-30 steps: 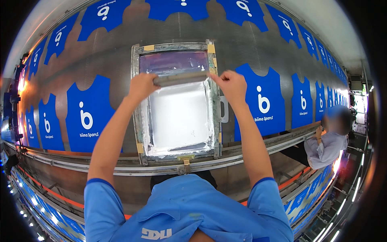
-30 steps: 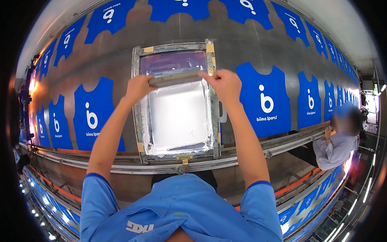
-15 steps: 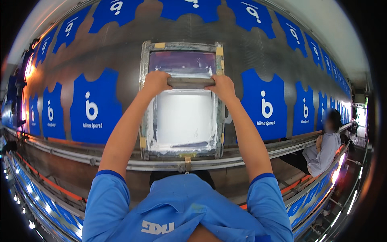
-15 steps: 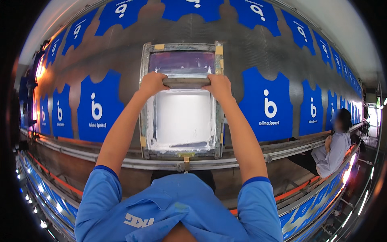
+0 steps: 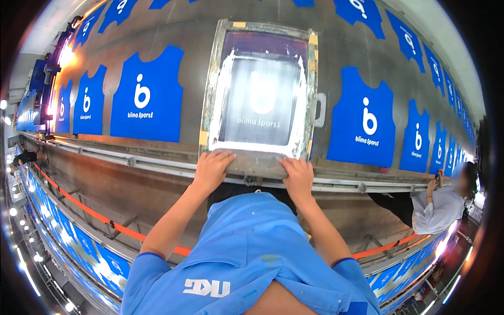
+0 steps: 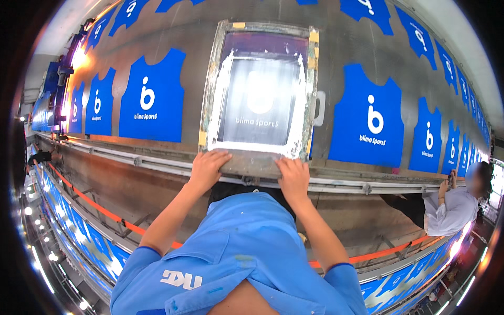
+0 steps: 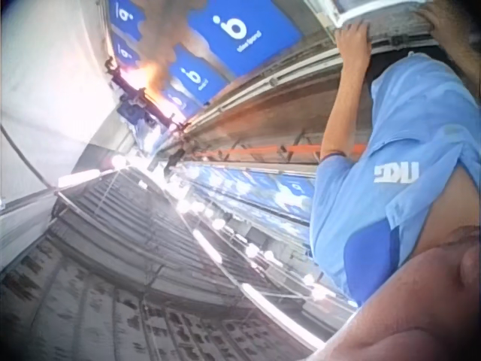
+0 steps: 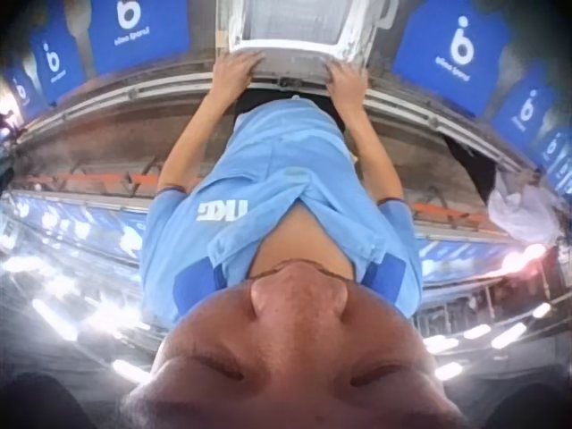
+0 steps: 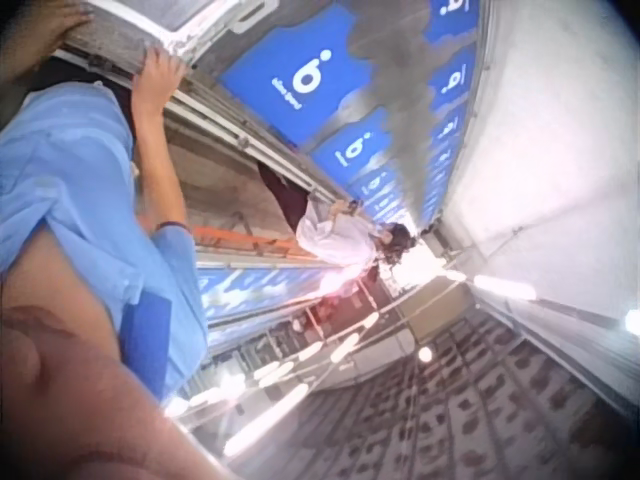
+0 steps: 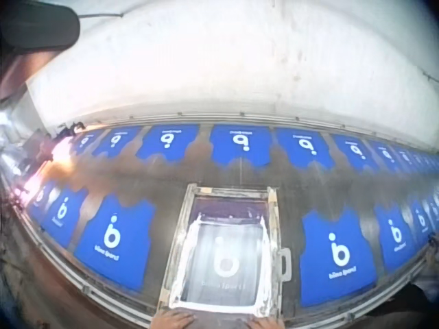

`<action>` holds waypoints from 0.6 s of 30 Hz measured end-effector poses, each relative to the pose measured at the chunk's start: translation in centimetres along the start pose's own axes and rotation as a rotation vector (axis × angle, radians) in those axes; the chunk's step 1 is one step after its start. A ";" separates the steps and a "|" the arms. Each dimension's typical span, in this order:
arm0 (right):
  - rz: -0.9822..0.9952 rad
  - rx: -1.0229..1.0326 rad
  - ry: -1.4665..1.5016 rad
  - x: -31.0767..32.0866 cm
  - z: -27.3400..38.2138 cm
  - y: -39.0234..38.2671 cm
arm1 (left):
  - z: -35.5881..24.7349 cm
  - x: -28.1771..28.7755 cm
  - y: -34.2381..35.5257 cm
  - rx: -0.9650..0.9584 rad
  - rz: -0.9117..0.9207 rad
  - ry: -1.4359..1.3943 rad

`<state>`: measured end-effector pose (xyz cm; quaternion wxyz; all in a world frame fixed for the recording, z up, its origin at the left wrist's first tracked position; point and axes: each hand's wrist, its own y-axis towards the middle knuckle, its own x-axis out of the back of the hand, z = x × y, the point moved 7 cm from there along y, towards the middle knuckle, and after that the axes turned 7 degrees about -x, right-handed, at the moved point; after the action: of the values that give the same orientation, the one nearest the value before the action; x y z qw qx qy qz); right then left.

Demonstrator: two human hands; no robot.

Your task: The person uses a squeegee to pull white ink across a screen-printing frame over a blue jersey on a conveyor. The person repeatedly repositions the frame and pulls the squeegee to apply ink to successive jerseys moving along the line.

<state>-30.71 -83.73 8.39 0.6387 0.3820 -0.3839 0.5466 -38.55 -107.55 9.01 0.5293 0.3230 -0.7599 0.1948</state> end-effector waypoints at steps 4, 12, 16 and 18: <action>0.077 0.033 0.017 2.7 -0.4 6.4 | 3.1 2.1 6.0 0.077 0.251 -0.037; 0.237 -0.155 -0.254 1.5 -10.0 34.3 | 15.9 2.4 33.3 0.029 0.307 -0.014; 0.169 -0.227 -0.169 1.2 -11.2 37.5 | 18.0 1.9 36.4 -0.001 0.168 0.005; 0.154 -0.257 -0.159 -0.3 -11.8 35.2 | 17.1 0.9 35.1 0.005 0.153 0.013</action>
<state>-64.73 -69.24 5.67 0.6061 0.3086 -0.5282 0.5084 -74.76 -93.61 5.24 0.5171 0.2640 -0.7785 0.2384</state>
